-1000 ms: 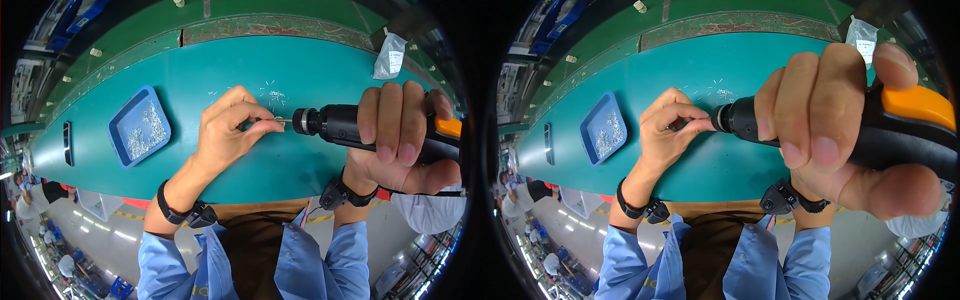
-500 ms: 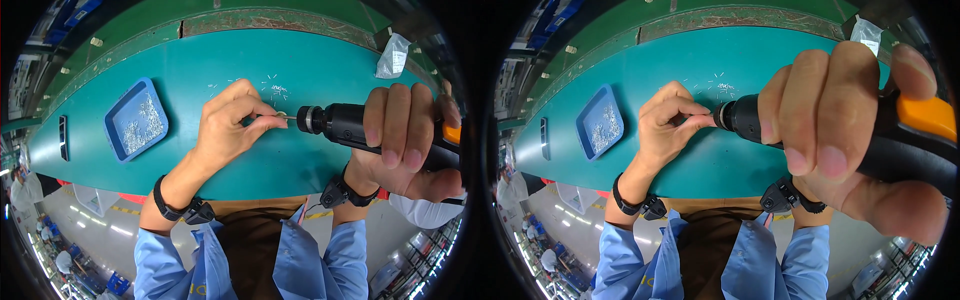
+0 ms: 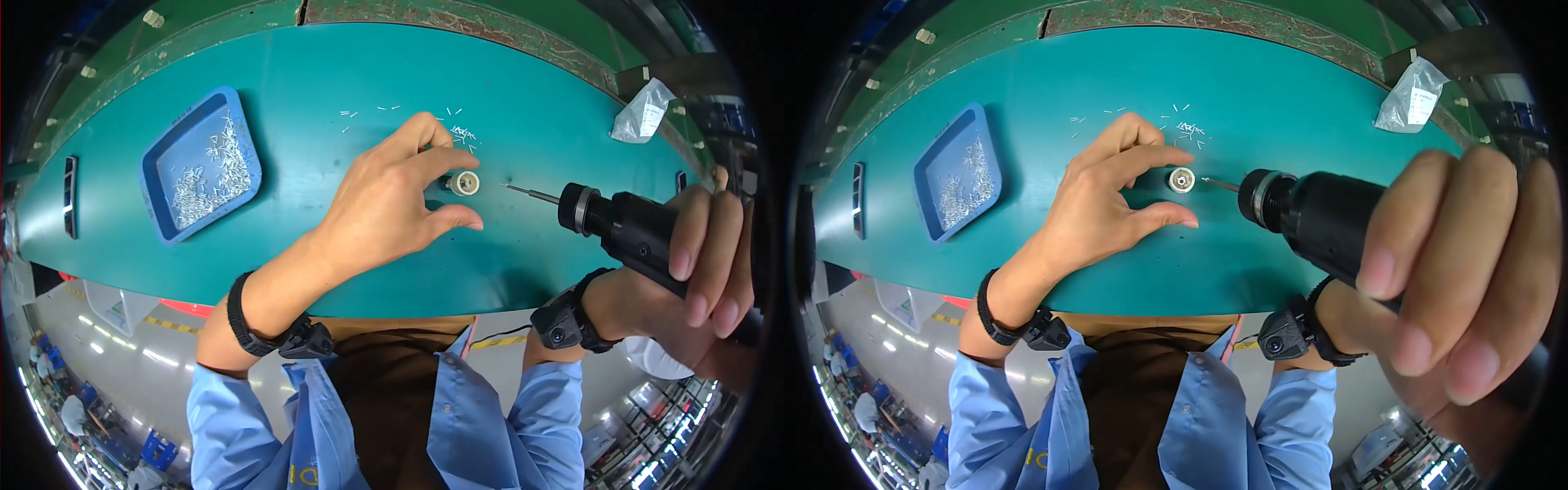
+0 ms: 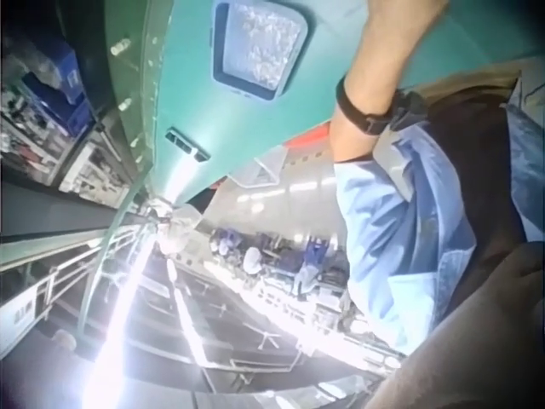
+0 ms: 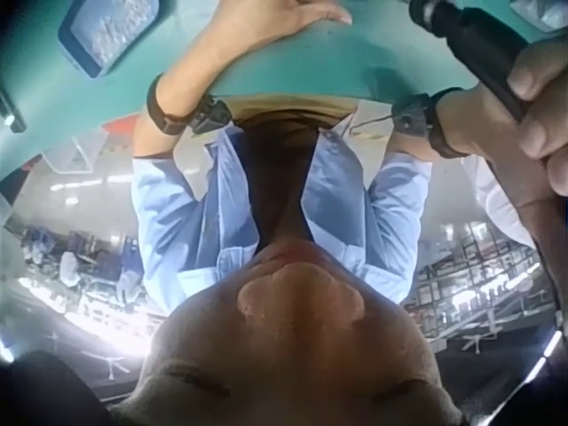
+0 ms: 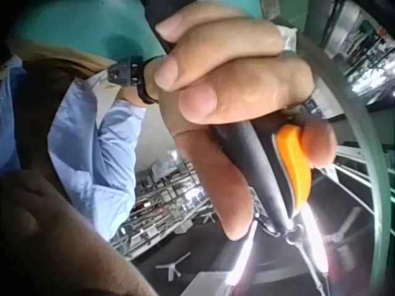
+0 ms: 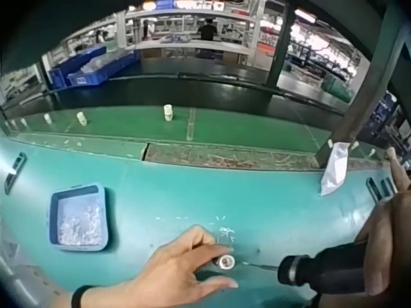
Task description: Fasten small screws into electronic components using an electric screwdriver on an assembly line.
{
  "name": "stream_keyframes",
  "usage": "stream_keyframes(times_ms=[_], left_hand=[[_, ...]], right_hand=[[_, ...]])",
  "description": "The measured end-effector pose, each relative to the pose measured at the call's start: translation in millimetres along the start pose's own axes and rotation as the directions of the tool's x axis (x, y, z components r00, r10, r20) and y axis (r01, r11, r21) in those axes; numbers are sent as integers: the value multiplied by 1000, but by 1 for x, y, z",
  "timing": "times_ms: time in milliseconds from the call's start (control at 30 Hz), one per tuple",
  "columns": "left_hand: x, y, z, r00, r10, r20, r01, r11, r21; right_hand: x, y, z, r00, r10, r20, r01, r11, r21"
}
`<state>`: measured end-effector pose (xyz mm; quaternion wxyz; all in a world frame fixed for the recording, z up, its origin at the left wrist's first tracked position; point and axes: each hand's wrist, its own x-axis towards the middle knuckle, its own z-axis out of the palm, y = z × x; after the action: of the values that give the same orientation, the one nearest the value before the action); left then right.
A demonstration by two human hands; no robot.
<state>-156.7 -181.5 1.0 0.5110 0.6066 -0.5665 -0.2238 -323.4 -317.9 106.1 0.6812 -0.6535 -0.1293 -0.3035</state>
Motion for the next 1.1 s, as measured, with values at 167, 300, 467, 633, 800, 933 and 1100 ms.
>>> stream_keyframes(times_ms=[167, 300, 467, 633, 800, 933, 1100], left_hand=[[-4, -6, 1, 999, -39, 33, 36, 997, 73], [-2, -9, 3, 998, -21, 60, 17, 997, 79], [0, -11, 4, 997, -3, 72, -2, 997, 71], [0, -8, 1, 993, -49, 107, 42, 997, 62], [2, -9, 1, 992, -57, 115, 51, 997, 55], [2, -10, 1, 989, -69, 134, 62, 997, 54], [3, -10, 2, 993, -48, 108, 40, 997, 71]], right_hand=[[-3, -5, 10, 979, -26, -200, 14, 998, -61], [8, -3, 17, 988, 130, -78, -134, 990, -44], [17, 5, 19, 996, 91, -1, -90, 986, -140], [15, 14, 22, 997, 65, 27, -60, 983, -175], [21, 38, 18, 999, 38, 22, -34, 987, -155], [8, 24, 12, 1000, 13, 27, -9, 990, -141], [13, 41, 15, 999, -22, 42, 28, 991, -128]])
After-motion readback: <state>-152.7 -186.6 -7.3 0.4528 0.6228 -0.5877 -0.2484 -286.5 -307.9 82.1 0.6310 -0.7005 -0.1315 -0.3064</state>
